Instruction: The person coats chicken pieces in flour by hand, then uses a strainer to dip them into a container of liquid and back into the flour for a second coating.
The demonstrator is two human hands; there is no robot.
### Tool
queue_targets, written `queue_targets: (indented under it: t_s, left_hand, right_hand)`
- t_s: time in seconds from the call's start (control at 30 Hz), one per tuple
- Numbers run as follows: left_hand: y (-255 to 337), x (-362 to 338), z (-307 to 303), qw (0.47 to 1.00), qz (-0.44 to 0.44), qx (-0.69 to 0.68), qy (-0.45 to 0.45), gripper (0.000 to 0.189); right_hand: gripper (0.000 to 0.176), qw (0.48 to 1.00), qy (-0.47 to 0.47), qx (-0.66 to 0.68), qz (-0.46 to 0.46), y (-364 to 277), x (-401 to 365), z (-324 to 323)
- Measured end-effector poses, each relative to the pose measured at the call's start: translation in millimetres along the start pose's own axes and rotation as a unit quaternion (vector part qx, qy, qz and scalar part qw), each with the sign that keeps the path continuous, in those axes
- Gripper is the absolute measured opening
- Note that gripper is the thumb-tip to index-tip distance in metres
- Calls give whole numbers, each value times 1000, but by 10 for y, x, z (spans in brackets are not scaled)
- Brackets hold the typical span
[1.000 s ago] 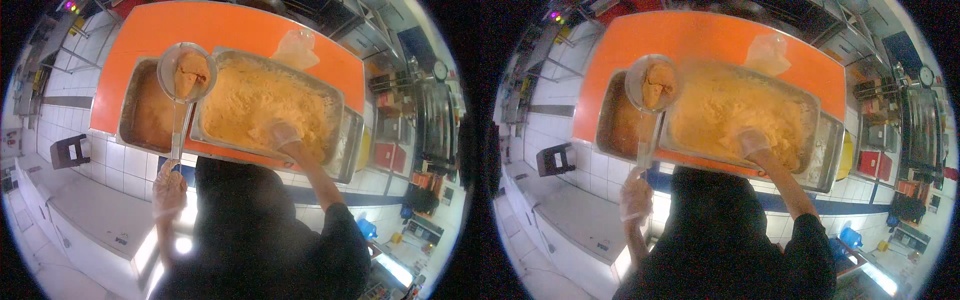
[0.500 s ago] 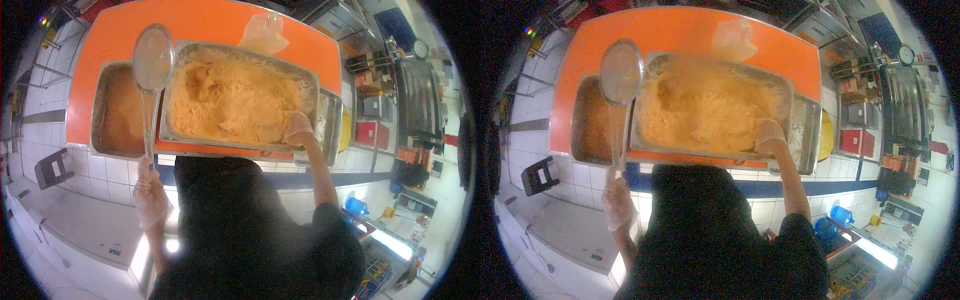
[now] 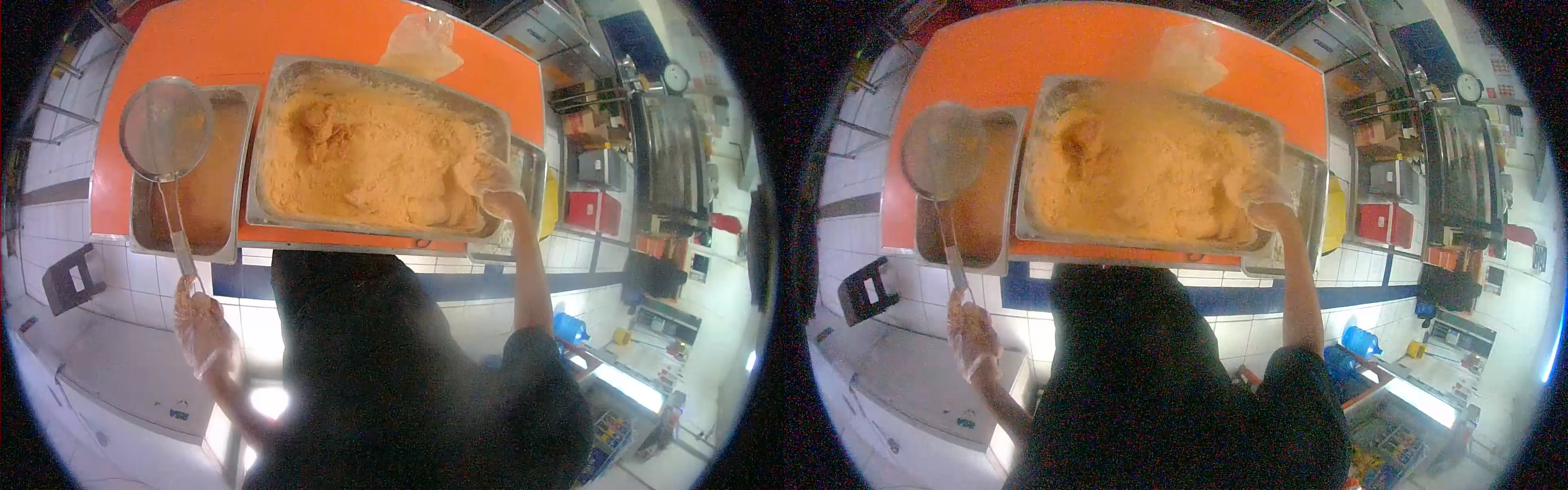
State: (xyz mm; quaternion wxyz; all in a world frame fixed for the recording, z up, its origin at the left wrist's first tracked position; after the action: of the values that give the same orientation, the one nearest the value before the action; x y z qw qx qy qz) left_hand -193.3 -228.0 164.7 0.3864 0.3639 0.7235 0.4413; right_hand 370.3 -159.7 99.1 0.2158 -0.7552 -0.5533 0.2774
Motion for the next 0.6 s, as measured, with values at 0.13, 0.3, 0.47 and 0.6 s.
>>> queue_targets:
  t_s: [0.13, 0.3, 0.47, 0.6]
  left_hand:
    - [-61, 79, -87, 998, 57, 34, -5, 35]
    - [-136, 167, -174, 981, 132, 143, -15, 33]
    - [-194, 120, -112, 999, 17, -39, -13, 31]
    - [78, 116, -133, 977, 132, 170, -6, 31]
  right_hand:
    - [39, 974, -162, 8, 157, -9, -34, 323]
    - [36, 960, -178, -209, 46, -185, 166, 609]
    - [34, 923, -202, -327, -6, -277, 241, 774]
    - [32, 899, -213, -382, -39, -374, 341, 953]
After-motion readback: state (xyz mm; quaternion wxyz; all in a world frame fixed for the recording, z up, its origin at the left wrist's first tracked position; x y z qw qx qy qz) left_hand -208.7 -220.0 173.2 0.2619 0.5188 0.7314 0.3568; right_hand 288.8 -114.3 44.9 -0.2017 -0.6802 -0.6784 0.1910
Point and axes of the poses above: each hand's wrist, its own x-axis towards the middle knuckle, its own z-axis out of the palm, y = z × x, the point moved 5 cm from there along x, towards the middle knuckle, and after that the axes turned 12 degrees about z, right-handed, at the moved point
